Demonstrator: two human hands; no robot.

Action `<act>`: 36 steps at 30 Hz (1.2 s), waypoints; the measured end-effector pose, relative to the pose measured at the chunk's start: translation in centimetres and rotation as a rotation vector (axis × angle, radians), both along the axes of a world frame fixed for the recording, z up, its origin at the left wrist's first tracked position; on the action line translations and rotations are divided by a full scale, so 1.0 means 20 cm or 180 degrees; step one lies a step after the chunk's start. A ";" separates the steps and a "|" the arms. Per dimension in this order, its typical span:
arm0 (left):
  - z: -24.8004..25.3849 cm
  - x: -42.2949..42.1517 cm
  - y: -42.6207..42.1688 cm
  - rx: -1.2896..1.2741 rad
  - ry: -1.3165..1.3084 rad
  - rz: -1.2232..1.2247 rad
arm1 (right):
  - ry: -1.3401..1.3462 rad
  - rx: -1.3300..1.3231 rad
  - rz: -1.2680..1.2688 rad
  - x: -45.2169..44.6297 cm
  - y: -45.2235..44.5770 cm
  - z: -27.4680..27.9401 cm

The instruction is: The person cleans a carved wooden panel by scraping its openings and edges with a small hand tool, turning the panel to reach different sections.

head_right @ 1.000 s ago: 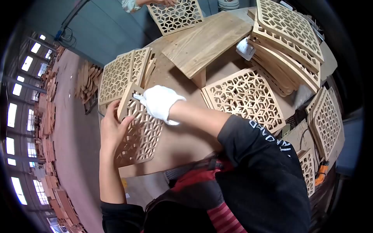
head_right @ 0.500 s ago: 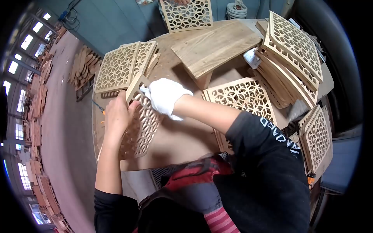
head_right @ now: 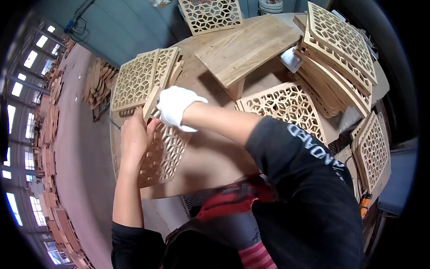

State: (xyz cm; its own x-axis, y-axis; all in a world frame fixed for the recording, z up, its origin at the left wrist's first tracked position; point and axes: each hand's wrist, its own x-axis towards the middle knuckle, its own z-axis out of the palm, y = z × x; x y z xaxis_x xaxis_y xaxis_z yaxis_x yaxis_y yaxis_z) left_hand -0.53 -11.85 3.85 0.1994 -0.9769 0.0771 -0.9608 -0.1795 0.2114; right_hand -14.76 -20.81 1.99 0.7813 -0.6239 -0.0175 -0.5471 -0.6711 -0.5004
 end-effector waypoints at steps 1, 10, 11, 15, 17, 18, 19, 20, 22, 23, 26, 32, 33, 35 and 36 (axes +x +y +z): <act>0.00 0.01 0.00 0.0026 -0.0017 0.0026 | -0.0092 0.0075 -0.0096 0.02 0.00 -0.01; -0.02 0.10 -0.02 -0.0004 0.0469 0.0228 | -0.0016 0.1156 -0.0375 -0.47 0.29 -0.42; -0.03 0.12 -0.03 0.0010 0.0479 0.0232 | -0.0229 0.1204 -0.0434 -0.51 0.32 -0.48; -0.01 0.14 -0.02 0.0052 0.0989 0.0103 | -0.1343 0.3314 -0.1406 -0.61 0.44 -0.61; 0.00 0.24 -0.02 -0.0121 0.1074 0.0289 | -0.2025 0.3386 -0.1627 -0.65 0.48 -0.66; 0.03 0.30 0.00 -0.0057 0.1375 0.0404 | -0.2066 0.3474 -0.1871 -0.67 0.48 -0.68; 0.02 0.36 0.01 -0.0236 0.1669 0.0436 | -0.2092 0.3555 -0.2102 -0.69 0.48 -0.69; 0.03 0.41 0.04 -0.0236 0.1985 0.0633 | -0.2190 0.3583 -0.2223 -0.70 0.47 -0.69; 0.10 0.40 0.10 -0.0314 0.2691 0.1026 | -0.2461 0.3537 -0.2420 -0.72 0.47 -0.67; 0.08 0.45 0.12 -0.0361 0.2950 0.1018 | -0.2710 0.3511 -0.2500 -0.72 0.46 -0.67; 0.10 0.46 0.22 -0.0111 0.3265 0.1371 | -0.2871 0.3686 -0.2340 -0.69 0.45 -0.60; 0.03 0.60 0.34 0.0284 0.5109 0.1872 | -0.3218 0.4692 -0.1422 -0.70 0.44 -0.40; 0.00 0.62 0.36 0.0251 0.5401 0.1814 | -0.3270 0.4614 -0.1263 -0.70 0.44 -0.38; -0.04 0.63 0.38 0.0269 0.5724 0.2139 | -0.3072 0.4694 -0.1190 -0.70 0.41 -0.34; -0.07 0.65 0.39 0.0244 0.5992 0.2375 | -0.3090 0.4690 -0.1099 -0.69 0.40 -0.34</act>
